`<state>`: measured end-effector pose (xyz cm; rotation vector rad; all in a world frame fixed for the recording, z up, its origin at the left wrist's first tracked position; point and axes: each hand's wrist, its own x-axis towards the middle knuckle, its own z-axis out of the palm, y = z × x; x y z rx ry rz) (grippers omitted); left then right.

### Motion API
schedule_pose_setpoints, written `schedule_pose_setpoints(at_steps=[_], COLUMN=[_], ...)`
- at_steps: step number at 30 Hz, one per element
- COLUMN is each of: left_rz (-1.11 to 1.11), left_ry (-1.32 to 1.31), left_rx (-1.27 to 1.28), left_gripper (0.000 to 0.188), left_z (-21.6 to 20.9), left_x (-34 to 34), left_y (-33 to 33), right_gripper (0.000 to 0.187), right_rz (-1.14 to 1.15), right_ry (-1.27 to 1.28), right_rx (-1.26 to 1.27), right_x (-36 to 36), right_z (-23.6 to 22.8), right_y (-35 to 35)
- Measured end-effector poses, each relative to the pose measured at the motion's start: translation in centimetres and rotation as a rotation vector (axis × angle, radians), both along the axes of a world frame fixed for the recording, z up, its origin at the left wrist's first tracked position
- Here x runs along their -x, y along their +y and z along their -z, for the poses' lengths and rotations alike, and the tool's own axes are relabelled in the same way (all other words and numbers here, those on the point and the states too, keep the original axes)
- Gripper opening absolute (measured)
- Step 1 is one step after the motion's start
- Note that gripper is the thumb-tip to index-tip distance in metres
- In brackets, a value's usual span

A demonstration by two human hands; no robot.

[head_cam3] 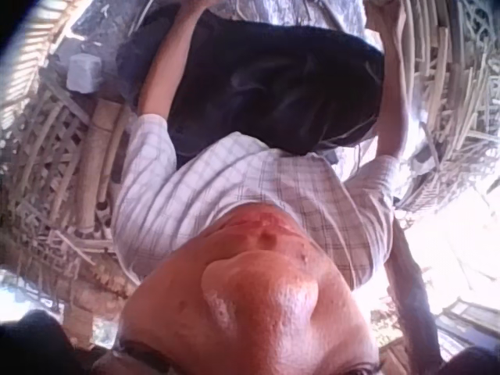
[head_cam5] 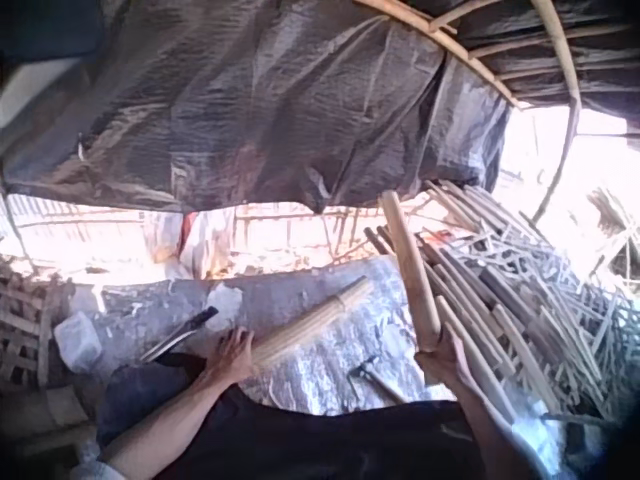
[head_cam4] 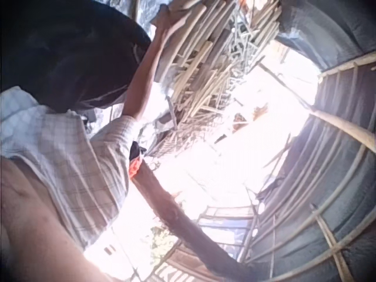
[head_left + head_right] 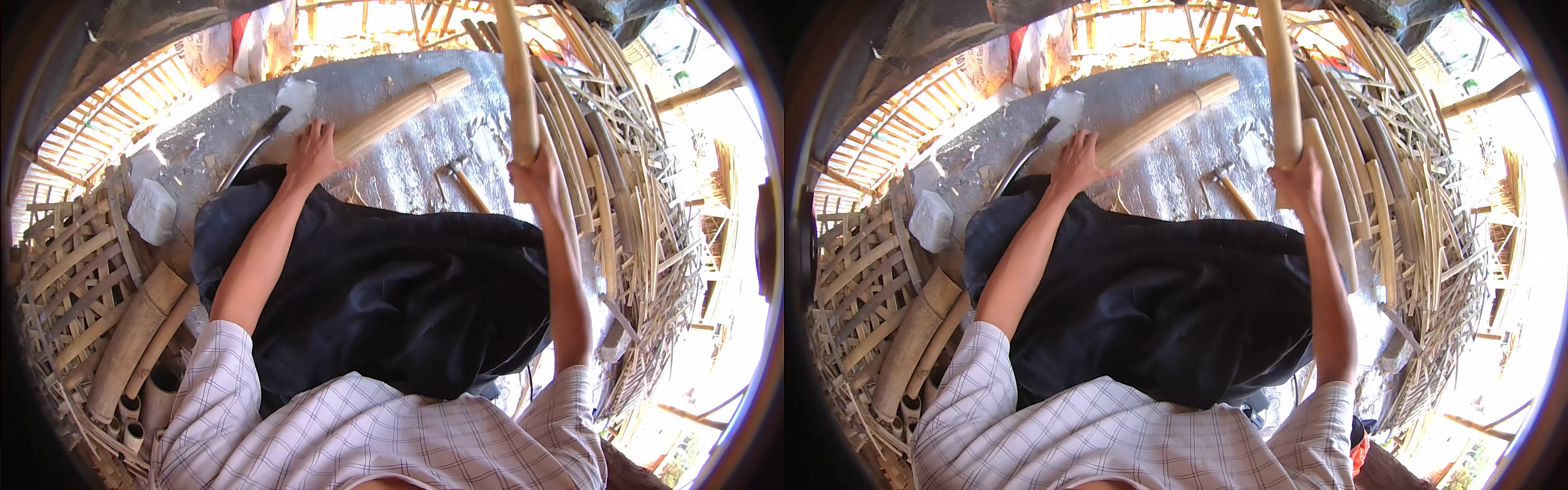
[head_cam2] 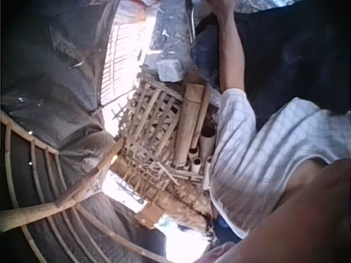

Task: The person carves bamboo using a chisel and hammer, then uses the chisel to shave and smooth the surface of the bamboo pieces.

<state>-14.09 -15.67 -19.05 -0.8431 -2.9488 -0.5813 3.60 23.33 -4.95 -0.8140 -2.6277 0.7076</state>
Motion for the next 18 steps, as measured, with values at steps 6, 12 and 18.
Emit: schedule_pose_setpoints(at_steps=[6, 12, 18], left_rz=[-0.022, -0.020, -0.035], left_ry=[0.051, 0.115, 0.016], left_rx=[0.020, 0.108, 0.120], left_gripper=[0.104, 0.102, 0.107], left_z=[1.1, 0.8, 0.0], left_x=[0.5, 0.3, 0.5], left_y=[0.3, 0.6, 0.8], right_gripper=[0.065, 0.069, 0.060], right_rz=[-0.024, -0.054, -0.107], right_ry=[0.275, -0.320, -0.418], right_rx=[-0.351, -0.078, -0.113], right_x=[2.8, 1.5, 0.8], right_z=[-5.9, 4.5, 4.6], right_y=[0.4, -3.6, 0.9])
